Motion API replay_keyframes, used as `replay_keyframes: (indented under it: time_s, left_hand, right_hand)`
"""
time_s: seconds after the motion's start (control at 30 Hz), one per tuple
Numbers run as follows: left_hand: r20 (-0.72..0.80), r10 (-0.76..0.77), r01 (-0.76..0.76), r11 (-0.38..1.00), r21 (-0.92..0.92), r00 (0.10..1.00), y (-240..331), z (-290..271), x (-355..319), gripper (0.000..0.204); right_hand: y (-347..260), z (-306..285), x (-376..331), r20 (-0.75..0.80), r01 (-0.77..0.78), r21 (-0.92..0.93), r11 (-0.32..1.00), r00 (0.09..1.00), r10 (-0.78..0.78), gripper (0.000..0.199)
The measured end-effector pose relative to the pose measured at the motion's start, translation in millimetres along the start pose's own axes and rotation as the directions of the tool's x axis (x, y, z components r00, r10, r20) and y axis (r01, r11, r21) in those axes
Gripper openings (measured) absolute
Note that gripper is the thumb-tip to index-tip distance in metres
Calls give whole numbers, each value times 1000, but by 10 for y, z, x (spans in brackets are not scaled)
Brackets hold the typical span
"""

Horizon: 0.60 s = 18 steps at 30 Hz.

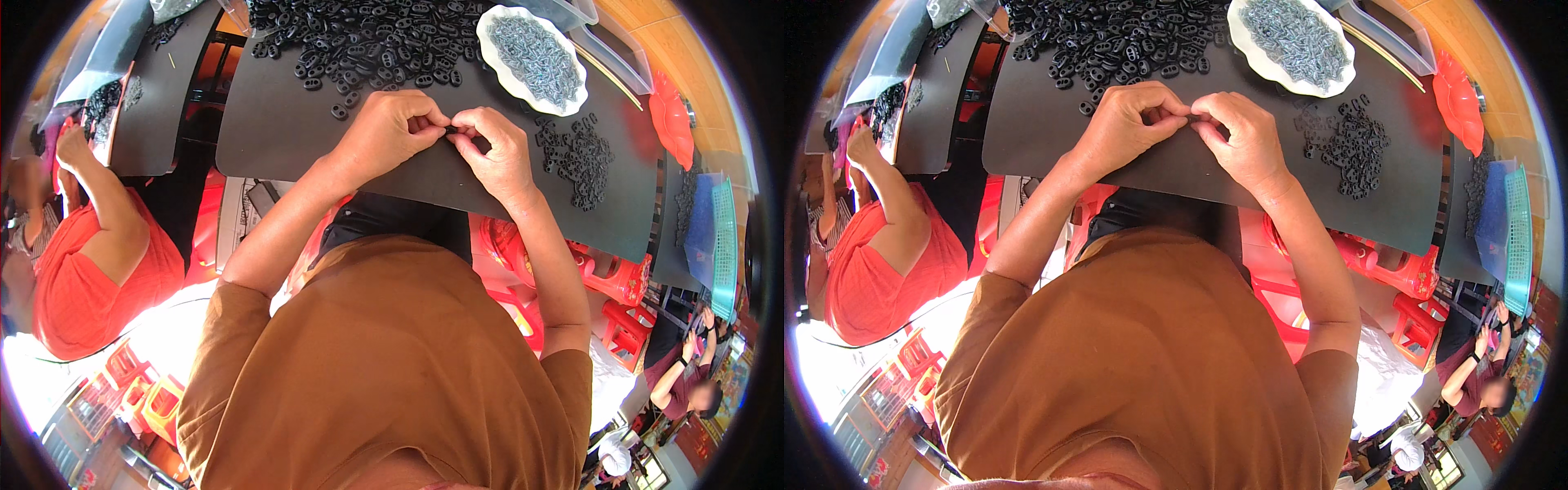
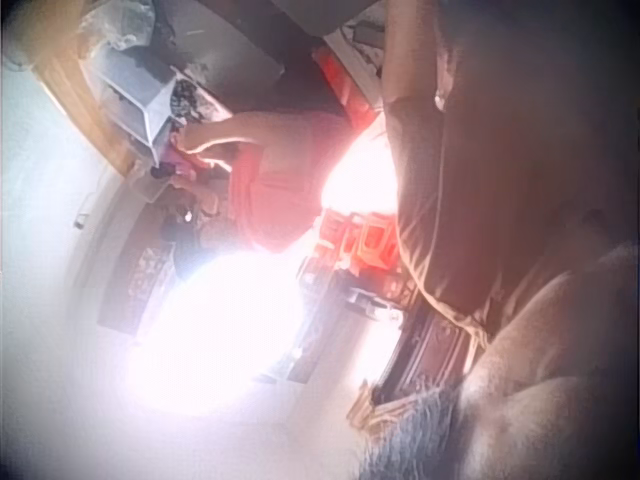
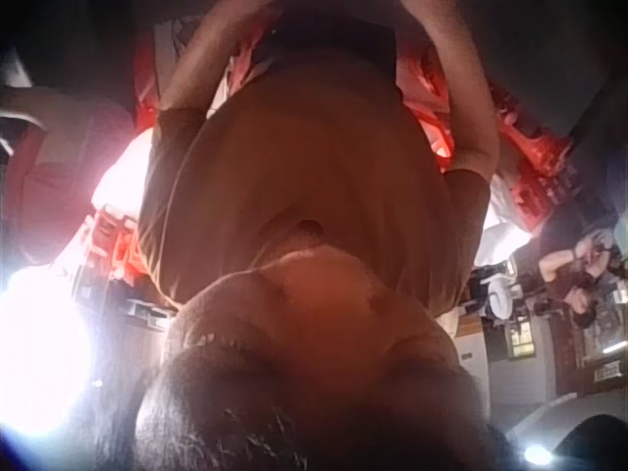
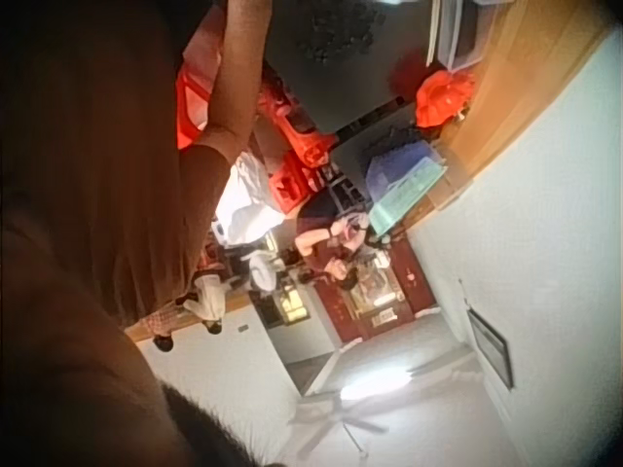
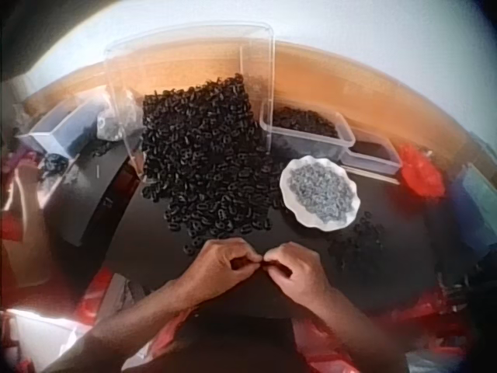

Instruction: The person repeatedly picks up small black plastic components and metal pins from a table and a bowl, then inserts the pins into the components by hand. The assembled units are placed back onto the table surface.

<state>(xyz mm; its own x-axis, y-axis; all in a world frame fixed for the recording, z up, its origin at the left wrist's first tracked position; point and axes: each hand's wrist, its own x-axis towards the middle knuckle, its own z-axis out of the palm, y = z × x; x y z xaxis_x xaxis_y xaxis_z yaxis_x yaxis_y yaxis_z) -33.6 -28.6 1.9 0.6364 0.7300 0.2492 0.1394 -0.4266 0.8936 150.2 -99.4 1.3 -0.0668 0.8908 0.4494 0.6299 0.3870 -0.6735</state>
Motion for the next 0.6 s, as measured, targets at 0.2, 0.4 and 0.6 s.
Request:
replay_keyframes:
  time_s: [0.2,0.4,0.6]
  left_hand:
    - [14,14,-14,1000,-1,1000,8,7,-16,9]
    - [24,3,-3,1000,15,1000,28,16,-39,8]
    - [25,0,-1,999,40,1000,68,21,-71,9]
  right_hand:
    - [-7,-16,-8,16,61,-22,998,998,-60,23]
    - [18,-19,-33,46,97,-35,995,994,-96,23]
    - [38,-23,-56,51,149,-21,989,988,-148,22]
